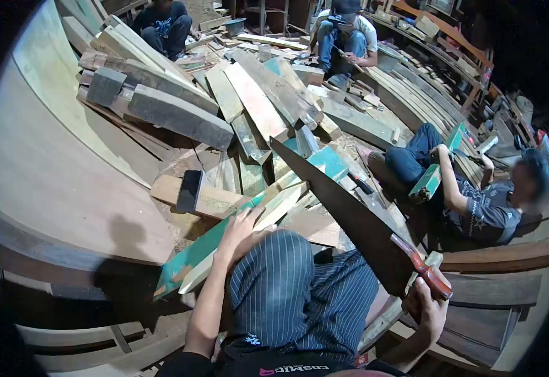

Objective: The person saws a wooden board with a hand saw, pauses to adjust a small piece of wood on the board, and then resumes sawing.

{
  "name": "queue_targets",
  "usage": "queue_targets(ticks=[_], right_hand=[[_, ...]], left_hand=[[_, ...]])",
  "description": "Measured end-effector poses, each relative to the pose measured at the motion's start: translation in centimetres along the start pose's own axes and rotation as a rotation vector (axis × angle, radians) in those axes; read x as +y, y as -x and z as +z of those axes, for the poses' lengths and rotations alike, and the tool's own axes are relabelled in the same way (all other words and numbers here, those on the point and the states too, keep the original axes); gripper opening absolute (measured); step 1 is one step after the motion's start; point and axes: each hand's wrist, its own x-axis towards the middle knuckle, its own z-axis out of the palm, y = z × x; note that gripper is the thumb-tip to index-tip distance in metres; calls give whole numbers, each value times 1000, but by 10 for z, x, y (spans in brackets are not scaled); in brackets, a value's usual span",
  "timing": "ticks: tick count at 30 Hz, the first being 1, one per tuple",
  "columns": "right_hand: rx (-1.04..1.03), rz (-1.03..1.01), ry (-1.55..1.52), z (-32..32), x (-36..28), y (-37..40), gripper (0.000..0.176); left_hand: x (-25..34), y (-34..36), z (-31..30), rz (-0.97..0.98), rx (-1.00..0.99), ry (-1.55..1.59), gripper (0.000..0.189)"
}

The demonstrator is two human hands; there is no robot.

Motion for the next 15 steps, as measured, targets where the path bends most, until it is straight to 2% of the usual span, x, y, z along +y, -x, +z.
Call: queue_targets(ticks=[3, 4, 7, 9, 11, 12, 15], right_hand=[[27, -60, 0, 11, -8, 4, 14], [22, 3, -73, 12, -9, 5, 15], [-19, 8, -1, 12, -15, 4, 17], [-3, -64, 63, 11, -12, 3, 16], [-65, -27, 73, 7, -15, 1, 16], [-51, -92, 83, 4, -4, -2, 15], [-77, 42, -41, 4, -8, 2, 14]], left_hand=[[-9, -3, 8, 44, 26, -16, 65], [-7, -3, 7, 21, 46, -42, 54], [-6, -2, 7, -3, 29, 65, 52], [-8, -2, 7, 30, 60, 84, 54], [-8, -4, 7, 41, 73, 95, 54], [-8, -1, 7, 85, 97, 58, 55], [-9, -2, 6, 10, 4, 120, 51]])
